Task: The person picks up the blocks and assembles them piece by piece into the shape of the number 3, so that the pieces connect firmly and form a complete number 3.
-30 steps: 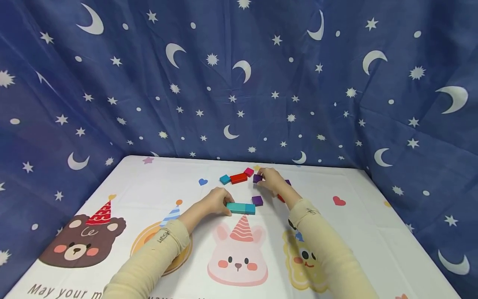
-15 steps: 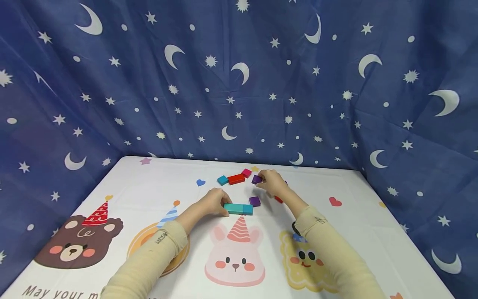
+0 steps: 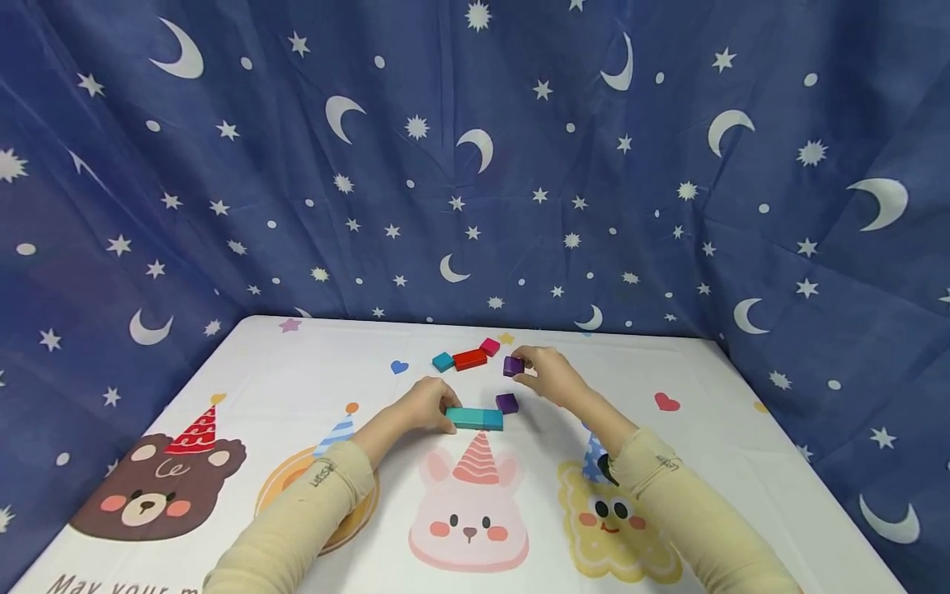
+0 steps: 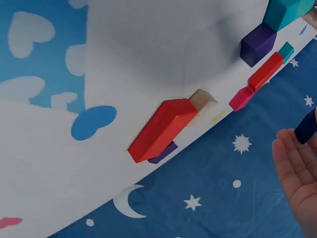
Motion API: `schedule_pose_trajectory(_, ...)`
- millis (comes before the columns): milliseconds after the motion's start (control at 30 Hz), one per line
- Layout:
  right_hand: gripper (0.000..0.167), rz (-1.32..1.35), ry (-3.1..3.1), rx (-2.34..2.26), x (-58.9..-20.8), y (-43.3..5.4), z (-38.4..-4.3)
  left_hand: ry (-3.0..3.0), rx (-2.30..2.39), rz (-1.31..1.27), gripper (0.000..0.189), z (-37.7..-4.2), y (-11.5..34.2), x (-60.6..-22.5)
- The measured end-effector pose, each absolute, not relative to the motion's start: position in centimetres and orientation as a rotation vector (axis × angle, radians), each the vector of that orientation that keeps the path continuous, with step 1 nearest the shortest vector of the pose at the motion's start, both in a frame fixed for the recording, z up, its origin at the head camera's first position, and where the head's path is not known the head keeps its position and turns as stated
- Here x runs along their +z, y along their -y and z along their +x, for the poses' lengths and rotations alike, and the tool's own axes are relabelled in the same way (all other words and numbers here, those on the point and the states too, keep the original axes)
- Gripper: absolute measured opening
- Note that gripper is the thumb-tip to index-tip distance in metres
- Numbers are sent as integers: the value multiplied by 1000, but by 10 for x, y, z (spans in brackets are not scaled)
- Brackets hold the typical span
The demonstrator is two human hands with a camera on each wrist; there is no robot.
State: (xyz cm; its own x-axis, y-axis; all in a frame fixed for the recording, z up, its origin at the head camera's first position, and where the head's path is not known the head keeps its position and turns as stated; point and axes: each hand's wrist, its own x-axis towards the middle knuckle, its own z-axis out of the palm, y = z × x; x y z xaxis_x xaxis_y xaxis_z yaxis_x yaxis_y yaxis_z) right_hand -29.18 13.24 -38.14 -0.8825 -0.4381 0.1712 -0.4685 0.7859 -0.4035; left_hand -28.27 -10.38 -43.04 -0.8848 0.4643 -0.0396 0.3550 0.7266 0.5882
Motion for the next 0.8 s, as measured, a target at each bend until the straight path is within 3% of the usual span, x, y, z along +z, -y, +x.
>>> schedule_pose_trajectory(800,30,818,2882,589,-405,-142,-241,-2735,903,671,30,-284,104,-431)
